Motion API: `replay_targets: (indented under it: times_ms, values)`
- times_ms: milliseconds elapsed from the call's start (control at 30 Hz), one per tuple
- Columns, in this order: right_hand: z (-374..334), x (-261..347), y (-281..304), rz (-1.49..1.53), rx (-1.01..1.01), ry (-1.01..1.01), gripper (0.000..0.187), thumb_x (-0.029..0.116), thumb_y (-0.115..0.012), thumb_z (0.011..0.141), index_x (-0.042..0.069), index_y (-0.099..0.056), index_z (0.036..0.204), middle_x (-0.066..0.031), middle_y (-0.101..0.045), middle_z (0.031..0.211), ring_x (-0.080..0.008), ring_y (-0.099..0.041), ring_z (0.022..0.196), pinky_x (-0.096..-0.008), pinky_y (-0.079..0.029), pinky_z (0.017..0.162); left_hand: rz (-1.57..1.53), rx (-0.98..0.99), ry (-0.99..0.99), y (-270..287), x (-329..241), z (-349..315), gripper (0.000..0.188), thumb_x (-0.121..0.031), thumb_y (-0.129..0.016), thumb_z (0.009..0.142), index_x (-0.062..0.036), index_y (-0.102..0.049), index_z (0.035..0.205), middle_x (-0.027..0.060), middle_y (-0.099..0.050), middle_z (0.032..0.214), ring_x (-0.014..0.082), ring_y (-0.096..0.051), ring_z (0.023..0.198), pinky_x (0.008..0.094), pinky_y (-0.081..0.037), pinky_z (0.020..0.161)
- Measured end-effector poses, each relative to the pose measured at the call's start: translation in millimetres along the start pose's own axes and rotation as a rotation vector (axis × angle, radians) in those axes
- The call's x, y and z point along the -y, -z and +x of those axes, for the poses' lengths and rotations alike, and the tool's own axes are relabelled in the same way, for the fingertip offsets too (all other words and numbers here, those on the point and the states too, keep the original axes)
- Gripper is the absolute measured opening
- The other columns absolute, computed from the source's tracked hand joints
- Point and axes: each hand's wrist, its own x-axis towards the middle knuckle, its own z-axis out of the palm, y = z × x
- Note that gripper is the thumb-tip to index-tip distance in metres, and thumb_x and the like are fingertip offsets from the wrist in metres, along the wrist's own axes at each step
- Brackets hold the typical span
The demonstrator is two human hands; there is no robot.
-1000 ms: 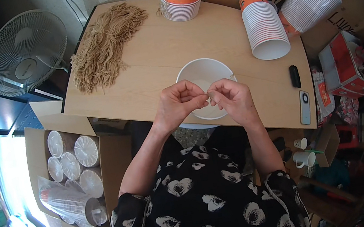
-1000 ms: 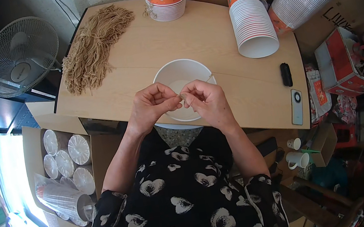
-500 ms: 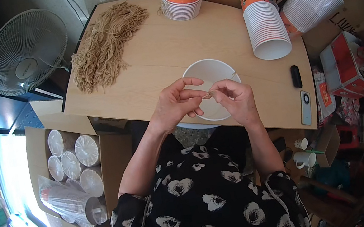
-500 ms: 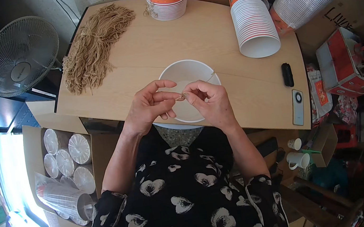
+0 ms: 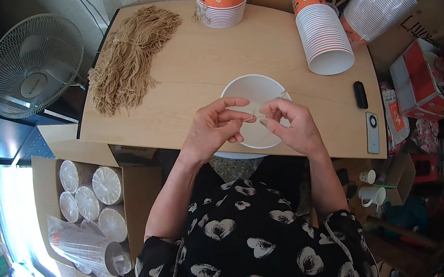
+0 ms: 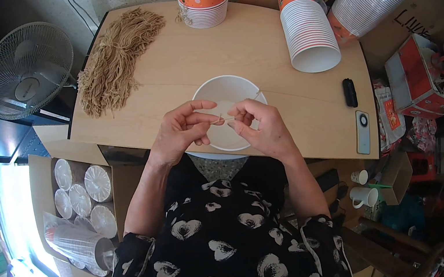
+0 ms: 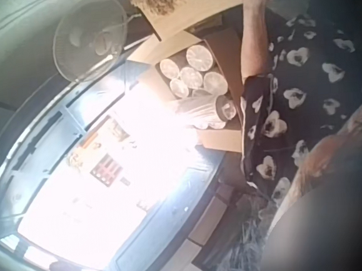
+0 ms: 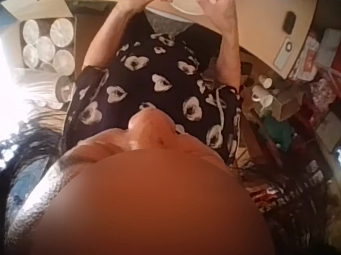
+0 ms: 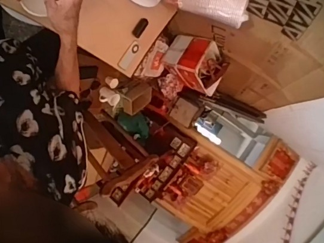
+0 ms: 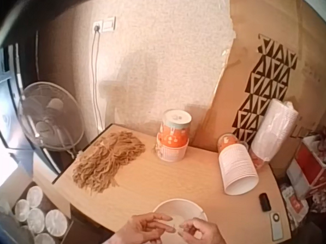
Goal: Threading thin string through pre-punched holes in paper bowls for assembly or packaging.
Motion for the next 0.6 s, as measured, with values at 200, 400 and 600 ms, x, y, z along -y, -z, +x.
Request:
replay_targets:
  times_ms: [200, 400, 600]
  values:
    - [-5.5, 8.3, 4.4, -0.02, 0.008, 0.05, 0.005, 0.001, -0.07, 0.09, -0.001, -0.068, 0.094, -0.0009, -0.064, 0.08, -0.0069, -0.056, 0.072, -0.0233, -0.047, 0.067, 0.476, -0.052, -0.125, -12.0, 4.3, 2.0, 0.014, -0.007, -0.074, 0.091, -0.005, -0.077, 0.105, -0.0007, -0.074, 0.088, -0.0001, -0.055, 0.064, 0.019, -0.042, 0.055]
    - [-16.1, -4.3, 14.1, 0.25, -0.211, 0.001, 0.006, 0.002, -0.069, 0.091, -0.003, -0.067, 0.094, 0.0004, -0.064, 0.081, -0.0072, -0.055, 0.069, -0.0227, -0.045, 0.064, 0.686, -0.116, -0.437, -14.6, 7.9, -0.2, 0.006, -0.008, -0.076, 0.089, -0.0041, -0.077, 0.094, 0.0007, -0.071, 0.08, 0.0042, -0.056, 0.063, 0.0238, -0.041, 0.052]
    - [-33.5, -33.1, 47.6, 0.694, -0.366, -0.05, 0.008, 0.002, -0.065, 0.092, -0.004, -0.066, 0.098, -0.0047, -0.063, 0.081, -0.0103, -0.055, 0.071, -0.0227, -0.044, 0.066, 0.953, -0.026, -0.611, -6.6, 7.9, -4.3, 0.006, -0.004, -0.073, 0.085, -0.0047, -0.069, 0.09, 0.0077, -0.07, 0.092, 0.0267, -0.071, 0.084, 0.0352, -0.058, 0.07]
